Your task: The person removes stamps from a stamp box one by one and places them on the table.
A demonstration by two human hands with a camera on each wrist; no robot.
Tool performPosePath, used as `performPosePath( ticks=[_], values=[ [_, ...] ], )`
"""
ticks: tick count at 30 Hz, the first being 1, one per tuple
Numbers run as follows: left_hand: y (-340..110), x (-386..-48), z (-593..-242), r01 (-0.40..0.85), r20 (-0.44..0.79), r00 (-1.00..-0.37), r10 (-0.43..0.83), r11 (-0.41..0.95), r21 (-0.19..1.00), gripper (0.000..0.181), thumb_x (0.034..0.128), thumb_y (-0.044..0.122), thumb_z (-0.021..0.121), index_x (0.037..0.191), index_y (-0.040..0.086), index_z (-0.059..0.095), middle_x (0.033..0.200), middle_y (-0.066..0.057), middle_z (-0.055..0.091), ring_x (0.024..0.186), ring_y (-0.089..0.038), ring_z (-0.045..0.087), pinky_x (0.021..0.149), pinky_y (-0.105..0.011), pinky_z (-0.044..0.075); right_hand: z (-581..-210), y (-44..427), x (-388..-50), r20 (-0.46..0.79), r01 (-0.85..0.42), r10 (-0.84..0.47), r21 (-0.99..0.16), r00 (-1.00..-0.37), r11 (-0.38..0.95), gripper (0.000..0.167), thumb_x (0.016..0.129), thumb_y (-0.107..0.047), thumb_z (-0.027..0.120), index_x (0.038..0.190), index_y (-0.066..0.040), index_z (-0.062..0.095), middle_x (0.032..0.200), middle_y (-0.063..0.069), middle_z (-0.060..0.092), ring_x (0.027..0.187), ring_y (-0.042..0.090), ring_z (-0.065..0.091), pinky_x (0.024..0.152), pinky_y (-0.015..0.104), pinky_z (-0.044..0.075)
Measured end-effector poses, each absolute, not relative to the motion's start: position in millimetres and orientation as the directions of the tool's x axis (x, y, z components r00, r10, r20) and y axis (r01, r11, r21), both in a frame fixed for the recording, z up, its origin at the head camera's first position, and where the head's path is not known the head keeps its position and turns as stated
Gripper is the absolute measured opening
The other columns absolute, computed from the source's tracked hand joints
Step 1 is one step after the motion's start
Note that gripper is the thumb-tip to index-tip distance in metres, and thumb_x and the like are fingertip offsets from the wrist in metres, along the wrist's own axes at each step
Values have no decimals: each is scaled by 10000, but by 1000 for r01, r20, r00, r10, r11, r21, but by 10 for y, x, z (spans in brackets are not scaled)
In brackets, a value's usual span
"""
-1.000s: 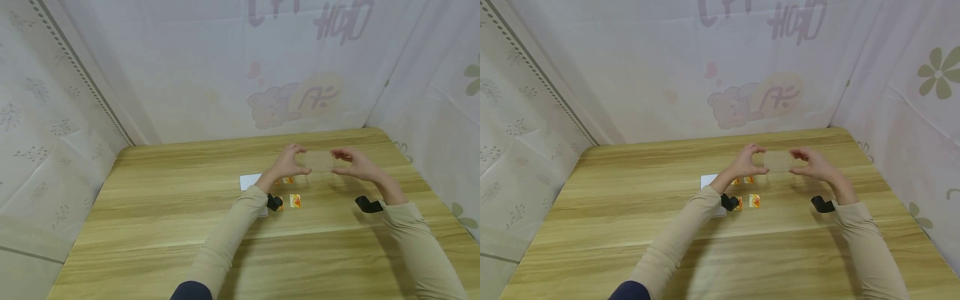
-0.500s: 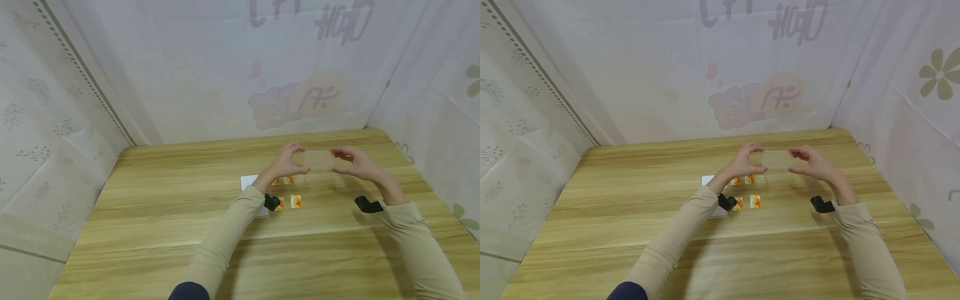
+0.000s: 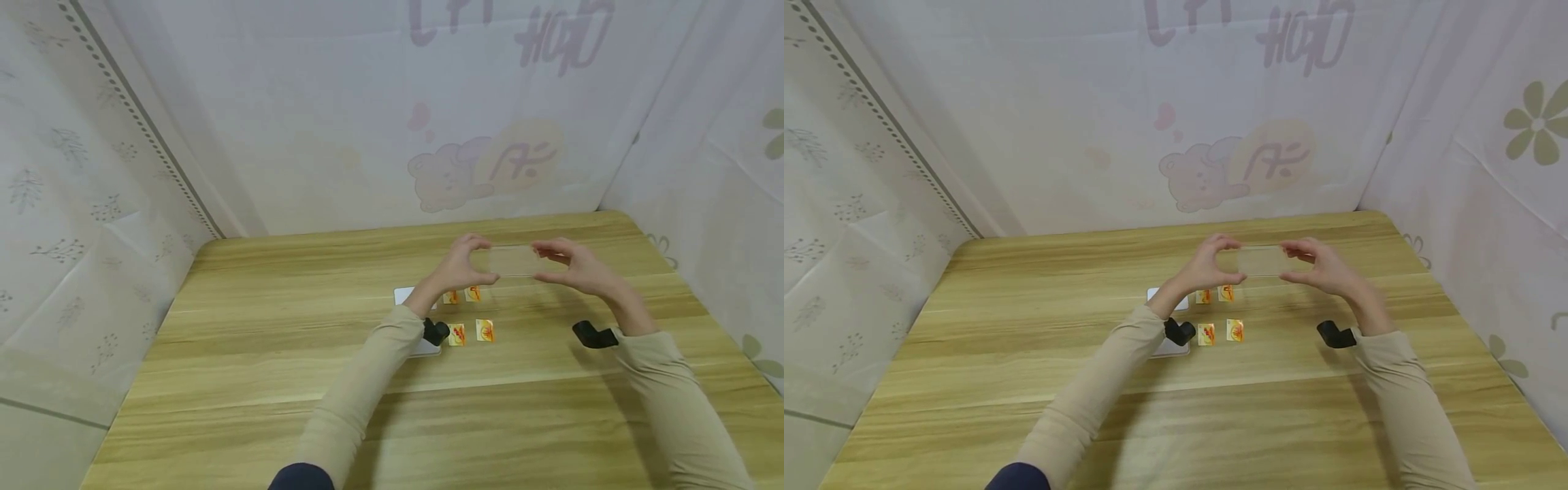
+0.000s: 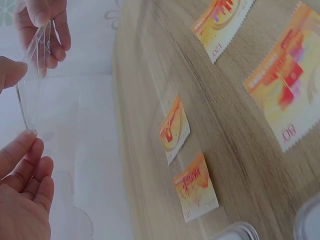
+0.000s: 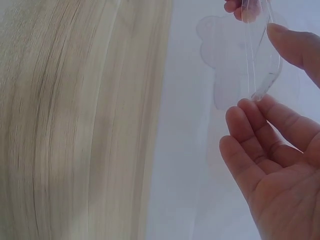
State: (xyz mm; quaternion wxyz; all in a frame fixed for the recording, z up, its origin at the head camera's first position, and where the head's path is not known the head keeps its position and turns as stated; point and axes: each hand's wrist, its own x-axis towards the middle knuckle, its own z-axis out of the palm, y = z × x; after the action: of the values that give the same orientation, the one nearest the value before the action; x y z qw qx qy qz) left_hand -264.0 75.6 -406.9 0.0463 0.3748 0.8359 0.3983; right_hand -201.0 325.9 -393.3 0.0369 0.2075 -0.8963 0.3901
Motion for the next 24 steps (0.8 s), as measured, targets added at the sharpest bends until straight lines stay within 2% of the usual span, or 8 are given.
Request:
performPosePath(
  ticks=[6,8,15,24],
  values=[
    [674,-2646,-4079,590,225,-714,663,396,704,596,738,220,780,1246,6,551,1287,-106,491,1221,-239,409,1031,-303,336,-3952,3180,-2034,238,-405,-345,-708,-908,578,548,775,13,728,1254,132,491,1176,265,523,1080,184,506,904,60,359],
    [648,-2647,-4080,592,228,-712,664,392,704,596,738,216,781,1244,2,551,1278,-110,495,1214,-242,414,1027,-314,342,-3956,3154,-2041,243,-409,-346,-713,-906,570,545,773,20,727,1249,138,491,1177,271,521,1074,158,504,906,64,362],
    [558,-2661,-4082,599,236,-722,650,418,683,594,729,224,784,1238,15,561,1265,-99,511,1194,-236,441,1012,-323,356,-3938,3056,-2067,234,-405,-356,-730,-905,551,537,772,25,725,1242,141,493,1182,281,516,1095,362,494,916,76,364],
    [452,-2677,-4068,610,255,-717,649,407,680,597,715,203,794,1222,-11,564,1237,-114,532,1174,-242,457,1020,-314,340,-3962,2995,-2133,220,-408,-374,-722,-901,559,553,783,-5,727,1265,119,487,1208,252,513,1122,372,479,931,77,352]
  ],
)
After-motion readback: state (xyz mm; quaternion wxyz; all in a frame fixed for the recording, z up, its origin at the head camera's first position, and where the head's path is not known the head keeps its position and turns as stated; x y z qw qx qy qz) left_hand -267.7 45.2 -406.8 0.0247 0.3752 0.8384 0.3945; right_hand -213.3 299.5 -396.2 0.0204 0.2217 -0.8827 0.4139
